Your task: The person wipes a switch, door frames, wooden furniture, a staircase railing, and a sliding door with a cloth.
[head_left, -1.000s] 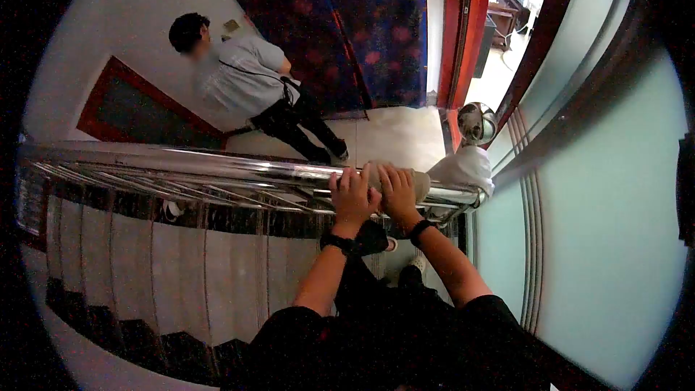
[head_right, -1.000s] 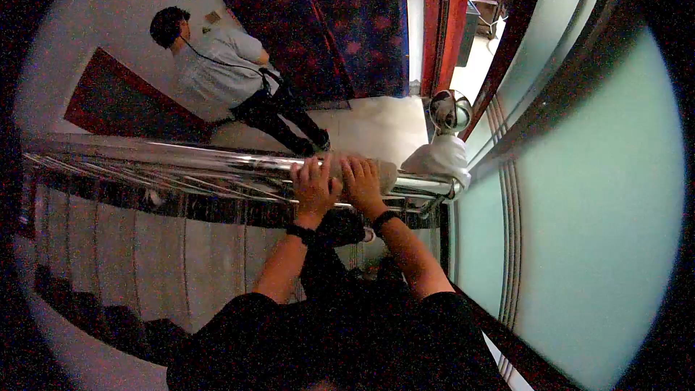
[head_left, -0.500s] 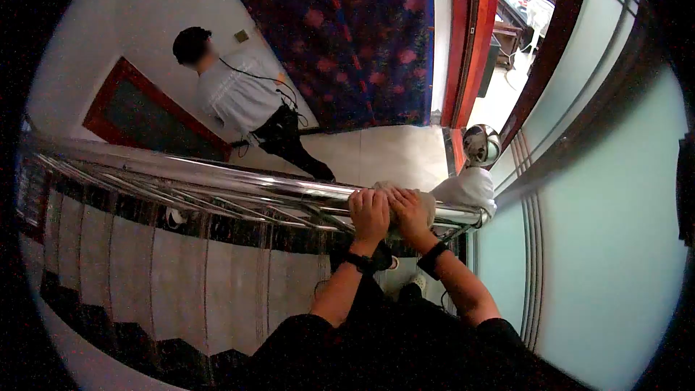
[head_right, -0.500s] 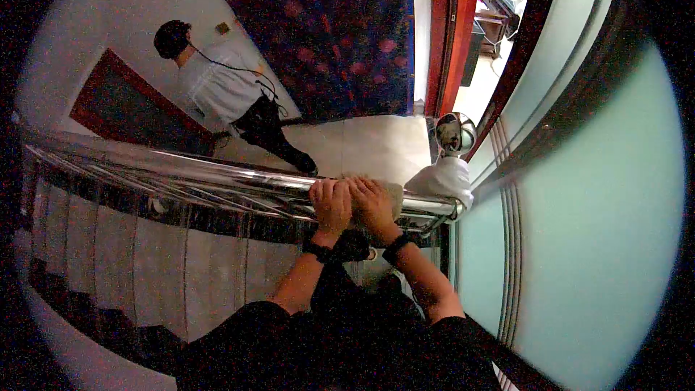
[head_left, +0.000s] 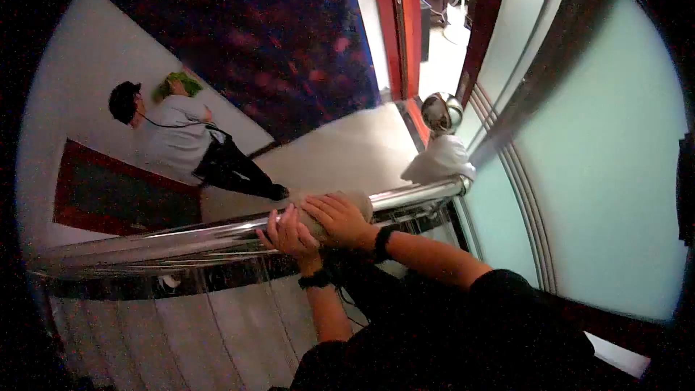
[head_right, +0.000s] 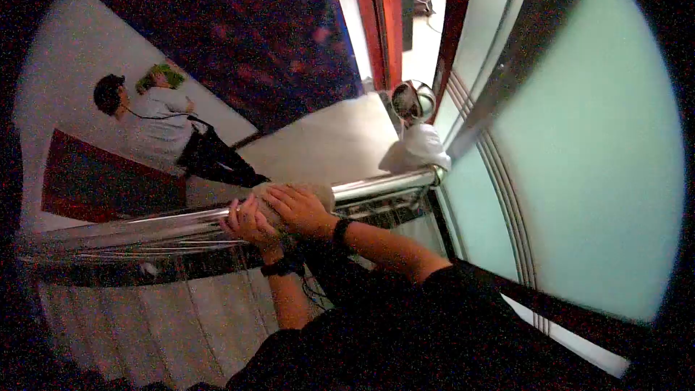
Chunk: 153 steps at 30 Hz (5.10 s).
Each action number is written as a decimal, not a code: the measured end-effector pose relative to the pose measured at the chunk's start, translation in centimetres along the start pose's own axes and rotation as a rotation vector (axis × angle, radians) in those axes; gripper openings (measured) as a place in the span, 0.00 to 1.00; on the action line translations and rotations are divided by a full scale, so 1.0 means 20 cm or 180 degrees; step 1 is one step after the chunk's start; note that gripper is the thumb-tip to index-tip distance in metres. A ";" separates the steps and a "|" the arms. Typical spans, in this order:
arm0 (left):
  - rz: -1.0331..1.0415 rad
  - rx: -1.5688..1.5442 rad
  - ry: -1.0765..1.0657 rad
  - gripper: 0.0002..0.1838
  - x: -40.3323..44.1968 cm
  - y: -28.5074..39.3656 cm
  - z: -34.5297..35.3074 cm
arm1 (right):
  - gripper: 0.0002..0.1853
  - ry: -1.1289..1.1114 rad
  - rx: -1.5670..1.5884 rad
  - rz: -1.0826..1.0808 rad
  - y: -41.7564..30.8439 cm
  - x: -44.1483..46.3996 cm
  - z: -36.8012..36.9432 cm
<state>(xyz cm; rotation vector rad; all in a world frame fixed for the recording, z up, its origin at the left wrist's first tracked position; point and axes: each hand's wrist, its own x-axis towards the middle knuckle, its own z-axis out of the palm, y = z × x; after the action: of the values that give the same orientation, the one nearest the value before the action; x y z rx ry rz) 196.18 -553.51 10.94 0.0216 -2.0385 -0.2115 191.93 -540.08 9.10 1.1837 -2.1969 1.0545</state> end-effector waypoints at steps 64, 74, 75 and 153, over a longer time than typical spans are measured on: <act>0.0551 0.0766 0.0017 0.15 -0.15 0.05 0.12 | 0.18 0.0459 0.0442 0.0752 0.12 -0.11 0.04; 0.0771 0.1090 -0.1185 0.13 -0.21 0.40 0.24 | 0.13 -0.0098 0.0478 0.1244 0.37 -0.38 -0.07; 0.0817 0.1051 -0.1174 0.13 -0.23 0.45 0.28 | 0.13 -0.0052 0.0449 0.1271 0.42 -0.43 -0.06; 0.3851 -0.3610 -0.4604 0.26 0.02 1.70 0.87 | 0.30 0.2137 -0.2620 0.5452 -0.40 -1.76 -1.35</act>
<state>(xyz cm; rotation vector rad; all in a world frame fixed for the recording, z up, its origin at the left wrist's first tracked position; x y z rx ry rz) 183.16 -517.65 9.00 -2.5727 -2.3926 -0.6635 218.21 -503.57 5.83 -1.4515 -2.2231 0.5660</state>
